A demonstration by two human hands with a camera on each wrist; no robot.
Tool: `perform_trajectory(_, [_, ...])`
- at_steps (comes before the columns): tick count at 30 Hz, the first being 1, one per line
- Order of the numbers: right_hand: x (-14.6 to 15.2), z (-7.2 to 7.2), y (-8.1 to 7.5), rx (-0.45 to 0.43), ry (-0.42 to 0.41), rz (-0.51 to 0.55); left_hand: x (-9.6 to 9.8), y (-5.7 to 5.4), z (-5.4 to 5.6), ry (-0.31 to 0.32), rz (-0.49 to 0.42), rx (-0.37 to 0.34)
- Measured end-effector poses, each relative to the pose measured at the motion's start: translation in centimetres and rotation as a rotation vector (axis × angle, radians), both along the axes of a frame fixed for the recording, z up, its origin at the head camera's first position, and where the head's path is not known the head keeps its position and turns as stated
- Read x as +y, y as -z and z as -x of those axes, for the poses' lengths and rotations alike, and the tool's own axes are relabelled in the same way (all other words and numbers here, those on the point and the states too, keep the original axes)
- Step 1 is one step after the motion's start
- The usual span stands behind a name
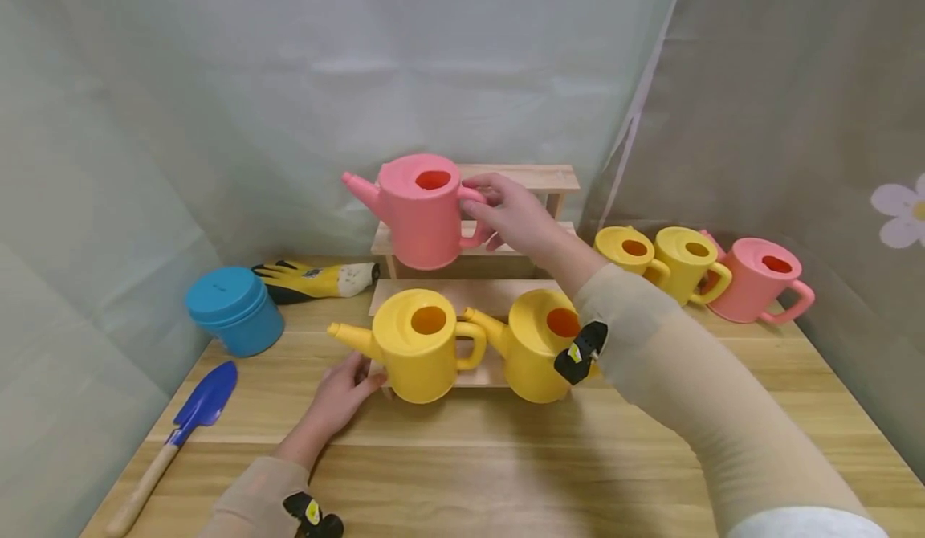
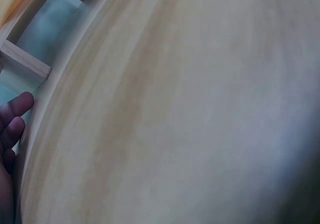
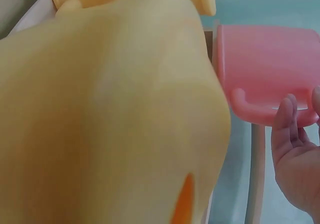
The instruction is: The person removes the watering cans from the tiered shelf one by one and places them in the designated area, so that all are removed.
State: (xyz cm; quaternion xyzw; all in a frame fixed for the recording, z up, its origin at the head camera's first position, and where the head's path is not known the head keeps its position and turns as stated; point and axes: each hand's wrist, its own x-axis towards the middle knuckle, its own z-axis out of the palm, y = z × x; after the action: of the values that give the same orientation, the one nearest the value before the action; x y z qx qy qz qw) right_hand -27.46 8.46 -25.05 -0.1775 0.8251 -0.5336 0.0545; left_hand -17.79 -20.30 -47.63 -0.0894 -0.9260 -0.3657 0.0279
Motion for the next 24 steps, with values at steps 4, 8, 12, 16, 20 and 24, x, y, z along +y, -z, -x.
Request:
perform_trajectory(4, [0.1, -0.2, -0.2, 0.024, 0.011, -0.03, -0.1, 0.0, 0.0, -0.003, -0.002, -0.001])
perform_trajectory(8, [0.1, -0.4, -0.2, 0.039, 0.031, -0.067, -0.2, 0.1, 0.0, 0.001, -0.001, 0.013])
perform_trajectory(12, [0.2, -0.5, -0.2, 0.057, 0.048, -0.092, -0.2, 0.2, 0.0, -0.002, -0.004, 0.009])
perform_trajectory(16, [0.8, -0.7, -0.3, 0.088, 0.108, -0.109, -0.1, 0.2, 0.0, 0.003, -0.006, 0.004])
perform_trajectory(20, [1.8, -0.9, -0.5, 0.151, 0.156, -0.123, 0.0, 0.1, 0.1, 0.007, -0.003, 0.009])
perform_trajectory(24, [2.9, -1.2, -0.7, 0.182, 0.172, -0.125, -0.1, 0.1, 0.2, 0.008, -0.002, 0.011])
